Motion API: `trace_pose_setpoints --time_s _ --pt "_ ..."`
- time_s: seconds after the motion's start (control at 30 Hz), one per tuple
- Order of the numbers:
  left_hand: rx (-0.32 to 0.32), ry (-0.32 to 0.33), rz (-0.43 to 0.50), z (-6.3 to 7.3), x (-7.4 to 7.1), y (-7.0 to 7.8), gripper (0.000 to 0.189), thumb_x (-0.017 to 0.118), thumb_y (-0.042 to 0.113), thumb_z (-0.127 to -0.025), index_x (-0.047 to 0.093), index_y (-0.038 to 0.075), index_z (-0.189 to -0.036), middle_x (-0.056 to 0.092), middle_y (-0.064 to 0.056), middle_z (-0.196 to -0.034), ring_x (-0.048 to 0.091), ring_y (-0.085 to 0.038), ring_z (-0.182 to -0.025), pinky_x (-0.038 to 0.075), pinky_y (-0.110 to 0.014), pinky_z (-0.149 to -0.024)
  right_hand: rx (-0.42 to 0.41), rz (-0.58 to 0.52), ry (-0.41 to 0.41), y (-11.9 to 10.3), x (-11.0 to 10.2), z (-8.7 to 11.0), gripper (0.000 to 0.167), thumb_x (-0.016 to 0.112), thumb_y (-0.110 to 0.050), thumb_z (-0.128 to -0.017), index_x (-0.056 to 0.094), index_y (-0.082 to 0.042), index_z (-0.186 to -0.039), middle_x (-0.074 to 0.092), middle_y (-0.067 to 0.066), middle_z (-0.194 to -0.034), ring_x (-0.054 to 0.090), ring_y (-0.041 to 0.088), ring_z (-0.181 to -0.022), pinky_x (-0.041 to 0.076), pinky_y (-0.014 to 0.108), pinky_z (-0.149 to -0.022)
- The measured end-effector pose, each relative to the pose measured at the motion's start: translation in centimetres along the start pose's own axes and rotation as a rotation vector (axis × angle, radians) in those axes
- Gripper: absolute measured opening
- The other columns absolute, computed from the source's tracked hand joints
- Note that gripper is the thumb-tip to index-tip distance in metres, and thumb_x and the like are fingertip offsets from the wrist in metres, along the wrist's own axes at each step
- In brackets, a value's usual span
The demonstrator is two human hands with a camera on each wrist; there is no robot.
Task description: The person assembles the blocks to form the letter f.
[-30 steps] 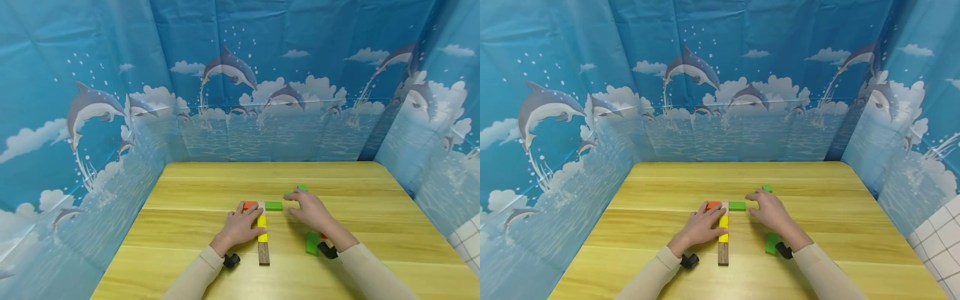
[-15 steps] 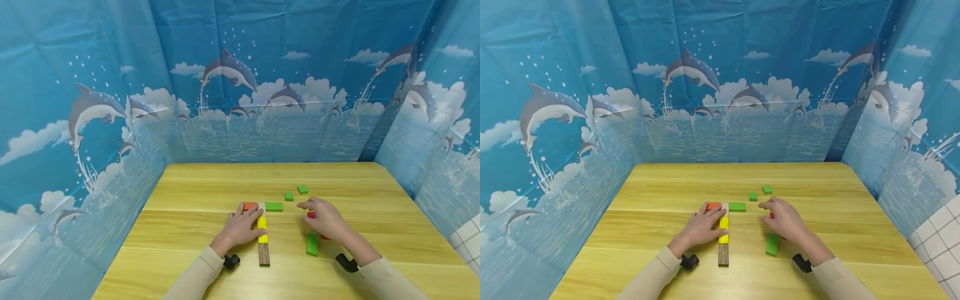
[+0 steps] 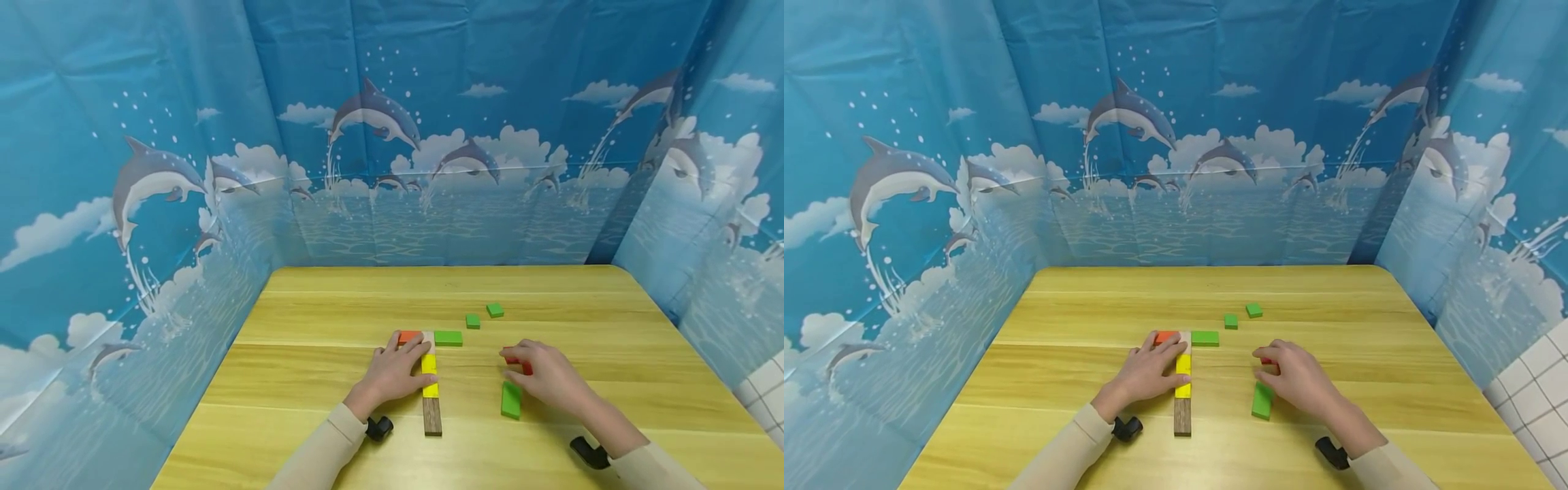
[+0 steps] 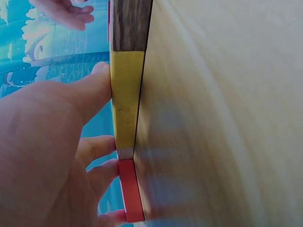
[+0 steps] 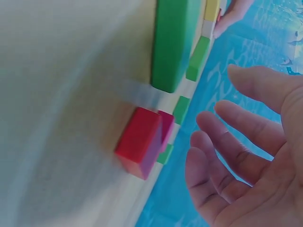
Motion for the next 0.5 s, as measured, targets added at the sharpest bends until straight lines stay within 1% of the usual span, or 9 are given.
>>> trace_pose_setpoints --time_s 0.07,0.13,0.23,0.33,0.4,0.5 --pt "0.004 0.002 0.0 0.1 -0.1 0.0 0.075 0.051 0.066 -0.096 0.038 0.027 -0.158 0.026 0.004 -0.165 0.013 -0.041 -0.151 0.029 -0.069 -0.105 0.014 -0.002 -0.015 0.2 0.3 0.4 0.038 0.083 -0.024 -0.085 0.075 -0.011 -0.119 0.067 -0.003 -0.098 0.056 0.016 -0.078 0.047 0.033 -0.068" --pt "0.009 0.008 0.001 0.1 -0.1 0.0 0.075 0.051 0.067 -0.096 0.039 0.026 -0.157 0.027 0.003 -0.165 0.015 -0.041 -0.151 0.03 -0.068 -0.104 0.022 0.001 -0.025 0.3 0.5 0.7 0.038 0.083 -0.028 -0.084 0.076 -0.012 -0.118 0.066 -0.004 -0.098 0.057 0.016 -0.08 0.048 0.035 -0.07" --pt "0.009 0.009 0.0 0.0 0.0 0.0 0.075 0.051 0.067 -0.095 0.039 0.026 -0.157 0.027 0.003 -0.165 0.015 -0.041 -0.151 0.03 -0.069 -0.104 0.04 -0.003 -0.03 0.4 0.8 1.3 0.04 0.084 -0.036 -0.083 0.077 -0.014 -0.116 0.068 -0.004 -0.1 0.061 0.021 -0.09 0.052 0.043 -0.078" --pt "0.007 0.011 0.003 0.0 0.0 0.0 0.075 0.052 0.067 -0.095 0.039 0.026 -0.157 0.027 0.003 -0.165 0.015 -0.042 -0.15 0.03 -0.069 -0.104 0.047 0.008 -0.035 0.5 1.0 1.8 0.046 0.084 -0.044 -0.081 0.077 -0.016 -0.116 0.069 0.002 -0.111 0.063 0.027 -0.102 0.052 0.052 -0.085" --pt "0.006 0.011 0.004 0.0 -0.1 0.1 0.075 0.052 0.066 -0.095 0.039 0.026 -0.157 0.027 0.003 -0.165 0.015 -0.042 -0.15 0.03 -0.069 -0.104 0.053 0.009 -0.045 0.5 1.1 2.1 0.05 0.083 -0.049 -0.079 0.077 -0.017 -0.116 0.068 0.004 -0.115 0.061 0.028 -0.103 0.052 0.052 -0.085" --pt "0.004 0.01 0.003 0.0 -0.1 0.0 0.074 0.053 0.066 -0.095 0.039 0.026 -0.157 0.027 0.003 -0.165 0.015 -0.042 -0.15 0.03 -0.07 -0.104 0.045 0.03 -0.052 0.4 1.3 2.3 0.055 0.083 -0.055 -0.075 0.077 -0.018 -0.115 0.068 0.004 -0.117 0.06 0.024 -0.101 0.052 0.048 -0.084"
Point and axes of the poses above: each hand's wrist, its own z-axis away from the middle knuckle, its own x-axis out of the palm, y = z × x, the point moved 6 cm from there along -z, towards the middle knuckle
